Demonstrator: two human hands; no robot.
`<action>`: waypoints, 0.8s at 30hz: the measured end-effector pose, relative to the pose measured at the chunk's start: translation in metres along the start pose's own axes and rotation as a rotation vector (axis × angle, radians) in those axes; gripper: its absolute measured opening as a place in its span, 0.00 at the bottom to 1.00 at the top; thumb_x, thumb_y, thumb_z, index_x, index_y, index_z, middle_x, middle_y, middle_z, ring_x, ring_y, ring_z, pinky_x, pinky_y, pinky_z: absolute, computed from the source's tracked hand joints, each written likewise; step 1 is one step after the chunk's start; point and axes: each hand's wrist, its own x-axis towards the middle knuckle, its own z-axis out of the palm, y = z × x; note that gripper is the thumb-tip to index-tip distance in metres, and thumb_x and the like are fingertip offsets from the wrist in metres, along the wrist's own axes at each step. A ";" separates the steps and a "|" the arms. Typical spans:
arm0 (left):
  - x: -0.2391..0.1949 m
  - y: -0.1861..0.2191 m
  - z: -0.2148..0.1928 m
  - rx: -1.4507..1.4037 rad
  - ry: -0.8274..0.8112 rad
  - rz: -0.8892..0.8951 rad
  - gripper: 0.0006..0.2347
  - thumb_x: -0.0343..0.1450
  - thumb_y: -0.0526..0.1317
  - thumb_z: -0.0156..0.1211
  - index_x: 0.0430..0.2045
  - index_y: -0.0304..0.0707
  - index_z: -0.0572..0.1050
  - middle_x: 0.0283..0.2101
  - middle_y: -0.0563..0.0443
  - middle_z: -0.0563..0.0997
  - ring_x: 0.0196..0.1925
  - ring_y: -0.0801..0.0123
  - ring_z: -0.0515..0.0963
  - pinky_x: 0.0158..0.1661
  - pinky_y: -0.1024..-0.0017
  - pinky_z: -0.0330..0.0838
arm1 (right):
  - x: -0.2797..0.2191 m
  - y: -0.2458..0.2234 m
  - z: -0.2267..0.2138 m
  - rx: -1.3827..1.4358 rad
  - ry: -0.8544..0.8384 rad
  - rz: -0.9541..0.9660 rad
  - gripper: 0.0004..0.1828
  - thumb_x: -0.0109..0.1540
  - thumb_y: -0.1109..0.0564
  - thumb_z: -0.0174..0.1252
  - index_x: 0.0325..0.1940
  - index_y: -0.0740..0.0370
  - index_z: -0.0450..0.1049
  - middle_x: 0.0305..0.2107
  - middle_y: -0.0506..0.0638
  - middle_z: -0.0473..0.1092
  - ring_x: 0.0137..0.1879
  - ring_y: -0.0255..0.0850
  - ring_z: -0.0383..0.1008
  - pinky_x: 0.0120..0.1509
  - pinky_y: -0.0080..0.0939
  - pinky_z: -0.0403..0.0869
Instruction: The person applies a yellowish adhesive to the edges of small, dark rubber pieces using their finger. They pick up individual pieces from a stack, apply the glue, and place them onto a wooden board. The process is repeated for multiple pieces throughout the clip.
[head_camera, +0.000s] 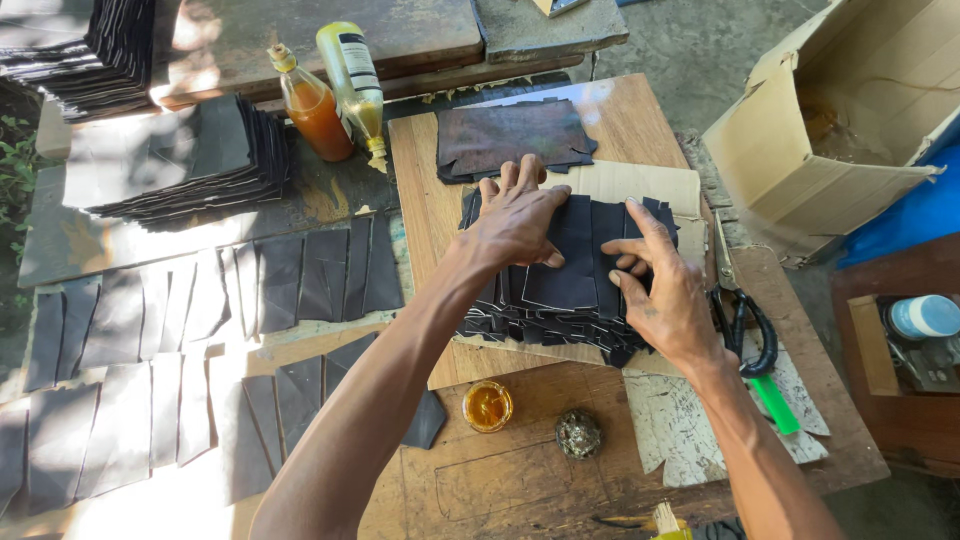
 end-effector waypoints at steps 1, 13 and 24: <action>-0.001 0.001 -0.001 -0.003 0.001 0.000 0.42 0.47 0.48 0.84 0.59 0.49 0.71 0.58 0.45 0.63 0.62 0.51 0.59 0.56 0.47 0.57 | 0.000 0.001 0.000 0.011 0.002 -0.005 0.45 0.56 0.74 0.61 0.76 0.63 0.55 0.45 0.55 0.78 0.40 0.38 0.76 0.45 0.38 0.76; -0.019 0.001 0.006 -0.091 0.306 0.263 0.36 0.48 0.37 0.82 0.48 0.37 0.65 0.51 0.44 0.69 0.58 0.52 0.67 0.56 0.52 0.61 | 0.000 0.000 0.000 0.081 0.004 0.066 0.47 0.55 0.75 0.60 0.76 0.65 0.52 0.44 0.55 0.78 0.40 0.37 0.75 0.45 0.36 0.75; -0.023 0.004 -0.009 -0.756 0.293 0.146 0.29 0.62 0.27 0.69 0.57 0.35 0.63 0.57 0.37 0.72 0.56 0.54 0.78 0.54 0.65 0.81 | -0.001 0.001 0.001 0.086 0.005 0.065 0.46 0.55 0.75 0.60 0.76 0.65 0.53 0.45 0.54 0.78 0.42 0.36 0.75 0.47 0.36 0.76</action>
